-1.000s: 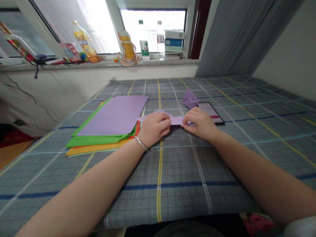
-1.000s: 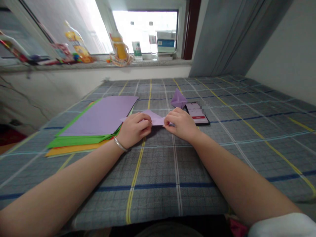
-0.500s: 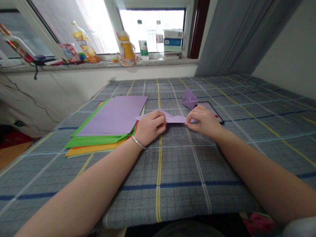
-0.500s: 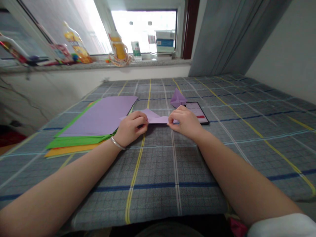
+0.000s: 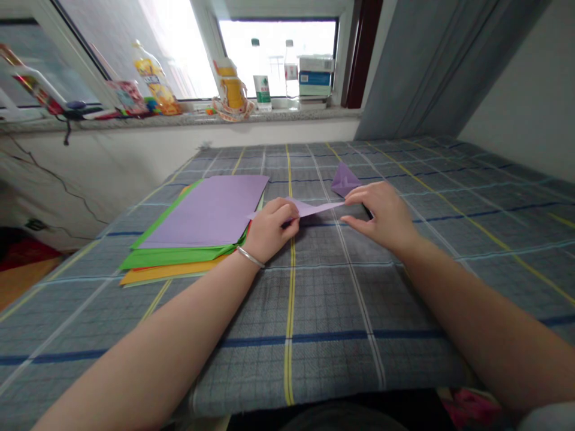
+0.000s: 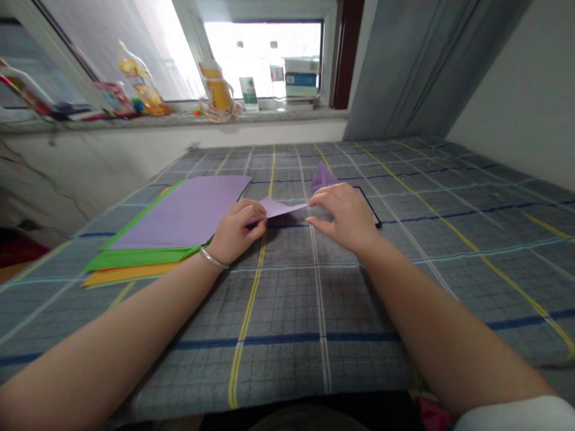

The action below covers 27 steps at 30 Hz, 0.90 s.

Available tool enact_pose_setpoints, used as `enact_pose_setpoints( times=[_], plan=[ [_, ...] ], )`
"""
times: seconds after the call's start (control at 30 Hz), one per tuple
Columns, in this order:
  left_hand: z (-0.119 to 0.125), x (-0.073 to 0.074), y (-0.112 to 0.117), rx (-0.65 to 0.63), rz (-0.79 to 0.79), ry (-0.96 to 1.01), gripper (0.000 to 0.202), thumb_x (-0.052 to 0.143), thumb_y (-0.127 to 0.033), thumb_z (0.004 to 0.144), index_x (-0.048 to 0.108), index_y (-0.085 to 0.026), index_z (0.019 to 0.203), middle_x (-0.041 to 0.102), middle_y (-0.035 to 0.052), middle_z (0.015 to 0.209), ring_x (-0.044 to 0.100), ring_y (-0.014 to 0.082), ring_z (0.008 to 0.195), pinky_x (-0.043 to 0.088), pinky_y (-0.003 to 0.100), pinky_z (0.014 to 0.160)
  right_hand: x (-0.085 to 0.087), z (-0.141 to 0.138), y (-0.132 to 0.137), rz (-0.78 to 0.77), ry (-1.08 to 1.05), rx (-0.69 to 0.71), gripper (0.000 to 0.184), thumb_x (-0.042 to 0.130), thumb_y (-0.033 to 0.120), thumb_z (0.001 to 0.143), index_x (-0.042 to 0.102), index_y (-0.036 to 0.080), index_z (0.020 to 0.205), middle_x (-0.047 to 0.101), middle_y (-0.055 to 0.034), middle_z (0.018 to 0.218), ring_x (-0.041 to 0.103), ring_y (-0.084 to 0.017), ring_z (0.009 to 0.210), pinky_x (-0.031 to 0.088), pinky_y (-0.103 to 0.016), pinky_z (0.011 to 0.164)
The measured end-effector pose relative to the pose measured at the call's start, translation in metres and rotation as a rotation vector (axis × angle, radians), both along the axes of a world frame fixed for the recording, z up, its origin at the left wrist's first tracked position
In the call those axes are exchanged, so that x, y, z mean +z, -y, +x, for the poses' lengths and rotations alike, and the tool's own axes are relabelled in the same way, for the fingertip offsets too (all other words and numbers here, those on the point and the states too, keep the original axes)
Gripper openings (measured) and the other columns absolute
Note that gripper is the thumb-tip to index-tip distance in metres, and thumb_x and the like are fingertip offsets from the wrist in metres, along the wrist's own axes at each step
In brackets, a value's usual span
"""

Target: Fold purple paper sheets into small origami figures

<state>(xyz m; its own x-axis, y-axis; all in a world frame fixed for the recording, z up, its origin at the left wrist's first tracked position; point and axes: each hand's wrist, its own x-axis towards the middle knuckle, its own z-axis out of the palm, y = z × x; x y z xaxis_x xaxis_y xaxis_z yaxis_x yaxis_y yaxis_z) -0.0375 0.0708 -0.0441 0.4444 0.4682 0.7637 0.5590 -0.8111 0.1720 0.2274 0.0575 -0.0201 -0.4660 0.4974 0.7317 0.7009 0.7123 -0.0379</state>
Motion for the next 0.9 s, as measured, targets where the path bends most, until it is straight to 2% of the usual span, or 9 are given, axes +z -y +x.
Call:
enact_pose_setpoints(
  times=[0.07,0.17,0.27,0.4,0.57,0.9],
  plan=[
    [0.006,-0.001,0.004,-0.039,-0.004,-0.038,0.007,0.055,-0.012,0.084,0.055,-0.018,0.08,0.062,0.0045,0.088,0.059,0.0152,0.086,0.049,0.029,0.08,0.0,-0.012,0.007,0.005,0.081,0.005,0.023,0.065,0.04,0.084,0.064,0.021,0.098,0.07,-0.0062,0.103,0.058,-0.024,0.098,0.042,-0.038,0.086],
    [0.012,-0.001,0.009,-0.071,-0.004,-0.094,0.007,0.054,-0.012,0.084,0.055,-0.018,0.081,0.063,0.004,0.088,0.059,0.0151,0.086,0.048,0.029,0.08,-0.005,-0.027,0.013,0.0,0.171,0.01,0.015,0.058,0.036,0.09,0.065,0.023,0.086,0.07,-0.0029,0.092,0.057,-0.022,0.09,0.041,-0.036,0.079],
    [0.012,0.0,0.011,-0.071,0.01,-0.143,0.008,0.053,-0.01,0.084,0.056,-0.018,0.083,0.063,0.0029,0.085,0.058,0.0146,0.082,0.047,0.028,0.077,-0.009,-0.034,0.013,0.005,0.2,-0.008,0.017,0.054,0.033,0.092,0.065,0.023,0.083,0.07,-0.0024,0.087,0.055,-0.021,0.086,0.04,-0.035,0.074],
    [0.011,0.003,0.01,-0.039,0.059,-0.219,0.007,0.055,-0.018,0.089,0.058,-0.018,0.083,0.065,0.0029,0.083,0.057,0.0147,0.079,0.045,0.027,0.074,-0.009,-0.039,0.014,0.014,0.23,-0.023,0.019,0.052,0.031,0.093,0.066,0.022,0.085,0.07,-0.0036,0.087,0.054,-0.021,0.087,0.039,-0.035,0.074],
    [0.011,0.005,0.011,-0.014,0.17,-0.358,0.018,0.054,-0.032,0.093,0.06,-0.02,0.082,0.067,0.0022,0.084,0.057,0.0152,0.079,0.043,0.028,0.074,-0.009,-0.045,0.016,0.031,0.305,-0.003,0.021,0.051,0.029,0.094,0.066,0.022,0.082,0.068,-0.004,0.083,0.053,-0.021,0.085,0.039,-0.035,0.074],
    [0.009,0.013,0.015,0.049,0.223,-0.37,0.021,0.054,-0.029,0.092,0.06,-0.02,0.073,0.065,0.0006,0.073,0.056,0.0153,0.074,0.041,0.031,0.074,-0.012,-0.042,0.016,-0.034,0.228,0.004,0.022,0.051,0.028,0.093,0.066,0.022,0.079,0.068,-0.0035,0.084,0.054,-0.02,0.086,0.039,-0.033,0.074]
  ],
)
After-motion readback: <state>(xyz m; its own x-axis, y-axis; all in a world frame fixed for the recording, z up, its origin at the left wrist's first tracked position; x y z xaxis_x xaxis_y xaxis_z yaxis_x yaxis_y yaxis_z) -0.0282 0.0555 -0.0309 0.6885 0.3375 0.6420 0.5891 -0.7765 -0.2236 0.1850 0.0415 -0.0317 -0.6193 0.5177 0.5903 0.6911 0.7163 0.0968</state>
